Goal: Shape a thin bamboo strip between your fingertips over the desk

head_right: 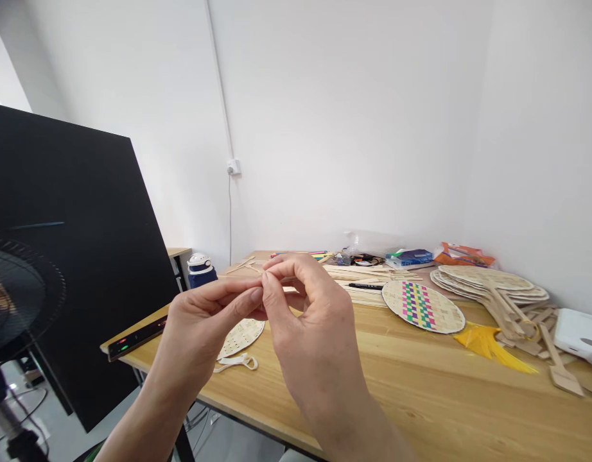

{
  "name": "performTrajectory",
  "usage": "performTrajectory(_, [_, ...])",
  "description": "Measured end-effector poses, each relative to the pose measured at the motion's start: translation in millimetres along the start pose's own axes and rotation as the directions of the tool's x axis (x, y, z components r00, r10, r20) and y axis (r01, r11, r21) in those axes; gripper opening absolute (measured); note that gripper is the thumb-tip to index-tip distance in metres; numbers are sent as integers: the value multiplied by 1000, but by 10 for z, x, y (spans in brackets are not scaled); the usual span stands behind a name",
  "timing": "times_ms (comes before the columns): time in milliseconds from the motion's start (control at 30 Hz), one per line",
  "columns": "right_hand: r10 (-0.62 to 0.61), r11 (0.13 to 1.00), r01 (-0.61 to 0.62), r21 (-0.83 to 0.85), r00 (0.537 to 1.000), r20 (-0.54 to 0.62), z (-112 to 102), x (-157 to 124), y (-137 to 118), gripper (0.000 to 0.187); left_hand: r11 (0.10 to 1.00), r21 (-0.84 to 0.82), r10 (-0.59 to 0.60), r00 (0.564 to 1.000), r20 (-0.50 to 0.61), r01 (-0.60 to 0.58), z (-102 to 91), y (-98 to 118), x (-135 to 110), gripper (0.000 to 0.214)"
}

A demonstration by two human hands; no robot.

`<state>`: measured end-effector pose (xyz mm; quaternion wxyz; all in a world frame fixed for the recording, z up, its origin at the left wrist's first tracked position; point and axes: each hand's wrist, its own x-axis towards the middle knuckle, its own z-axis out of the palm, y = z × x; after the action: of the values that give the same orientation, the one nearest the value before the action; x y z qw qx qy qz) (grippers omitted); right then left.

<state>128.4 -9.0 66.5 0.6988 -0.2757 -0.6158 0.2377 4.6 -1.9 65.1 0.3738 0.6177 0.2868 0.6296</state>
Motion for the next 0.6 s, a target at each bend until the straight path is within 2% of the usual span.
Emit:
performTrajectory(267, [29,999,-28,17,999,-41,-1,-2,26,14,1000,-17,-15,999,46,15,-33,-35,-12,9])
performTrajectory(600, [35,999,-33,34,998,-52,4,-51,17,13,997,-72,-10,1000,18,11,-27,0,1,8])
